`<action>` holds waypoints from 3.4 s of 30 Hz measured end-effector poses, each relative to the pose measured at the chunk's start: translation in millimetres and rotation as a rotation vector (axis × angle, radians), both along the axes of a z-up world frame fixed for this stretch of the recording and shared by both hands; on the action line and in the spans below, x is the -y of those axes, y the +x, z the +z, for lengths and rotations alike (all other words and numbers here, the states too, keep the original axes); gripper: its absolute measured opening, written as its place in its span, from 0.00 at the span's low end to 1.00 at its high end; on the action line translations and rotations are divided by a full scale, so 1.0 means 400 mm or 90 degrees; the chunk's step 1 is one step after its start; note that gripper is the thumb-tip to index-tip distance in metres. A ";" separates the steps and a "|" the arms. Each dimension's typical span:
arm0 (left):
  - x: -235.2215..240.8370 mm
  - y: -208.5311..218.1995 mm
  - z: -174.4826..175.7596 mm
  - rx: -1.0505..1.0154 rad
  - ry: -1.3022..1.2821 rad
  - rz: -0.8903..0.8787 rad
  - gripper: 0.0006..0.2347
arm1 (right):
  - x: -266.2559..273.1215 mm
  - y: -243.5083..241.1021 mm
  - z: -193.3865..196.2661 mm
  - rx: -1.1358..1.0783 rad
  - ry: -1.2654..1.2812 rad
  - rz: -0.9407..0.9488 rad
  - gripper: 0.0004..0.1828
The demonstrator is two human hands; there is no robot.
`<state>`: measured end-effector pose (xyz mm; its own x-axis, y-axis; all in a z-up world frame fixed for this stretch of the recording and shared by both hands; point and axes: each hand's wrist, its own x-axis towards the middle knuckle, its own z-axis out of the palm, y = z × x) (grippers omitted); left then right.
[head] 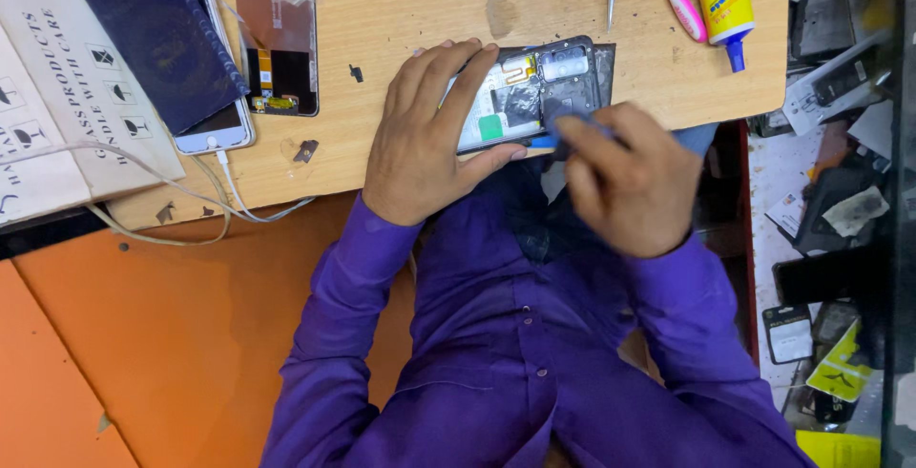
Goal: The person cleans the interior of a disassembled smartphone using a cloth and tweezers. They wipe the battery area and internal components, then clean the removed back cover. The person handles the phone, cloth, and tweezers throughout the process.
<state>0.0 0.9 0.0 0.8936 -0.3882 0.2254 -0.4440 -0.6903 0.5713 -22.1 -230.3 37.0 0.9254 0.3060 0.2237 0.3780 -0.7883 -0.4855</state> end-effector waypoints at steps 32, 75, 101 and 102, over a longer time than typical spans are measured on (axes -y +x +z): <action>-0.006 0.012 0.000 -0.020 0.026 -0.033 0.37 | 0.133 0.124 -0.063 -0.014 -0.070 0.185 0.14; -0.010 0.014 0.006 -0.016 0.018 -0.038 0.37 | 0.091 0.140 -0.011 -0.005 -0.083 0.218 0.16; -0.010 0.009 -0.004 -0.008 0.004 -0.019 0.37 | 0.092 0.128 -0.032 0.005 -0.018 0.172 0.12; -0.009 0.011 -0.004 -0.008 0.007 -0.025 0.37 | 0.085 0.127 -0.030 -0.002 -0.037 0.170 0.12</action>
